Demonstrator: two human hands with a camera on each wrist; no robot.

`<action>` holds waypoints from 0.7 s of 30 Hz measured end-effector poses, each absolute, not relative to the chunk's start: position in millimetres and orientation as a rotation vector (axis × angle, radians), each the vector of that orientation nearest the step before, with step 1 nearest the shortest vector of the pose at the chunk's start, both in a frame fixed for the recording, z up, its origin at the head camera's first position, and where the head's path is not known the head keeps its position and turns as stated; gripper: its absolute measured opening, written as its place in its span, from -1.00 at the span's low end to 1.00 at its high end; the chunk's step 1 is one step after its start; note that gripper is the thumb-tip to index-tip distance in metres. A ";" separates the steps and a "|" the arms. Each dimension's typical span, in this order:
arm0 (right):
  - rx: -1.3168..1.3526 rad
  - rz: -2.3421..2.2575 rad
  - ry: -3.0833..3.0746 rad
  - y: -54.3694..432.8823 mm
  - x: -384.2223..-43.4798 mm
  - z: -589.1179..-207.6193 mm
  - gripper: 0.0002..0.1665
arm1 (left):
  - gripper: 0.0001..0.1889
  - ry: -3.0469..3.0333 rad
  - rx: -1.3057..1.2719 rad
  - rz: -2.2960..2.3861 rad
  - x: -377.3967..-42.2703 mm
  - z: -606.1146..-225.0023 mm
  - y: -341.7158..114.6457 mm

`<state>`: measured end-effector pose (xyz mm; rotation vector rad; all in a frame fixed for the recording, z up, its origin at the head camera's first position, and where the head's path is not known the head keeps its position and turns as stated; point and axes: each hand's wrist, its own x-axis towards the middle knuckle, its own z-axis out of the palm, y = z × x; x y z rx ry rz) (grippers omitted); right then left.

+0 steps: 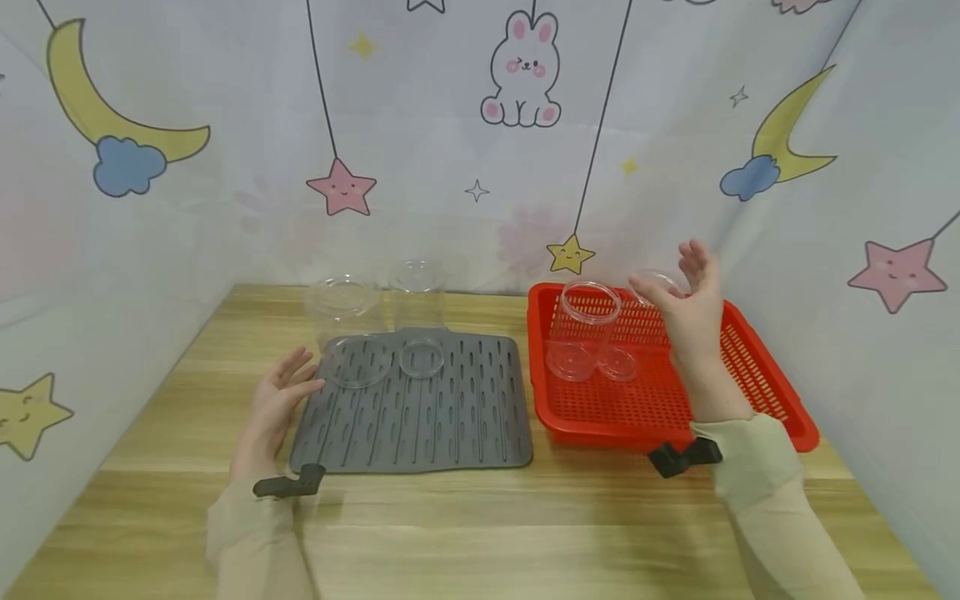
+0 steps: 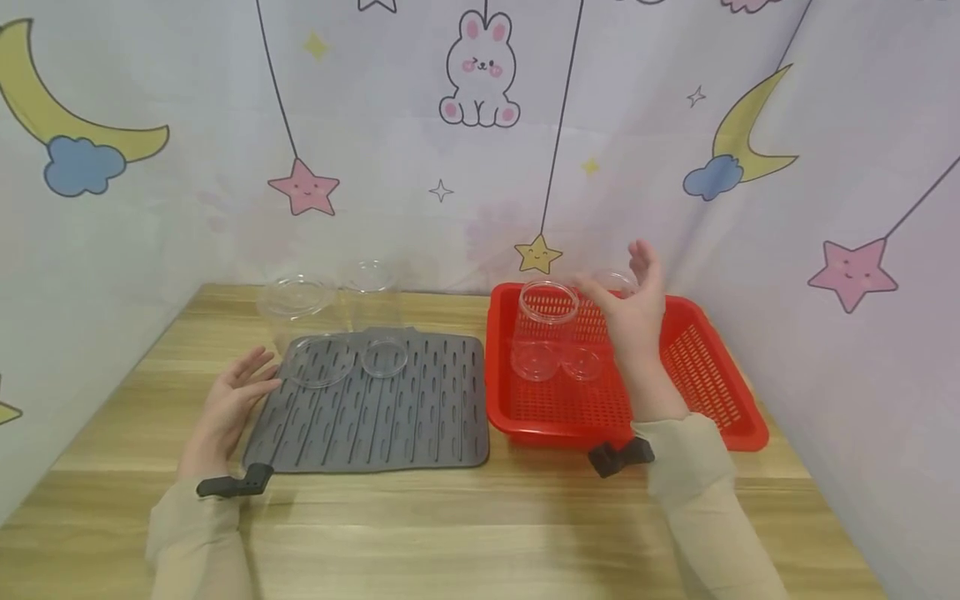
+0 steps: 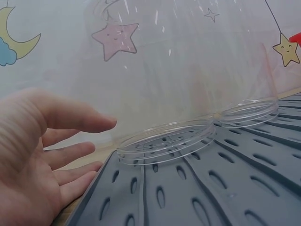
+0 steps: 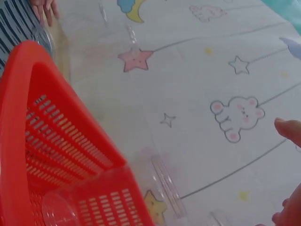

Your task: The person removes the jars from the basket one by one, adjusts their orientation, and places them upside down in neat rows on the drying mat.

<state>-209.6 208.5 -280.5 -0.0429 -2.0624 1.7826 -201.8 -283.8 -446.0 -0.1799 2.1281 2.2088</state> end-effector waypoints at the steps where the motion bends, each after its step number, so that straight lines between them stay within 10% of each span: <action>1: -0.059 1.799 -2.084 216.7 -210.1 -280.6 0.07 | -0.13 2.132 -0.182 2.203 -202.5 -446.0 -283.7; 21: -0.182 1.909 -2.763 288.0 -253.4 -315.6 0.09 | -0.12 2.166 -0.209 2.184 -203.4 -444.7 -282.3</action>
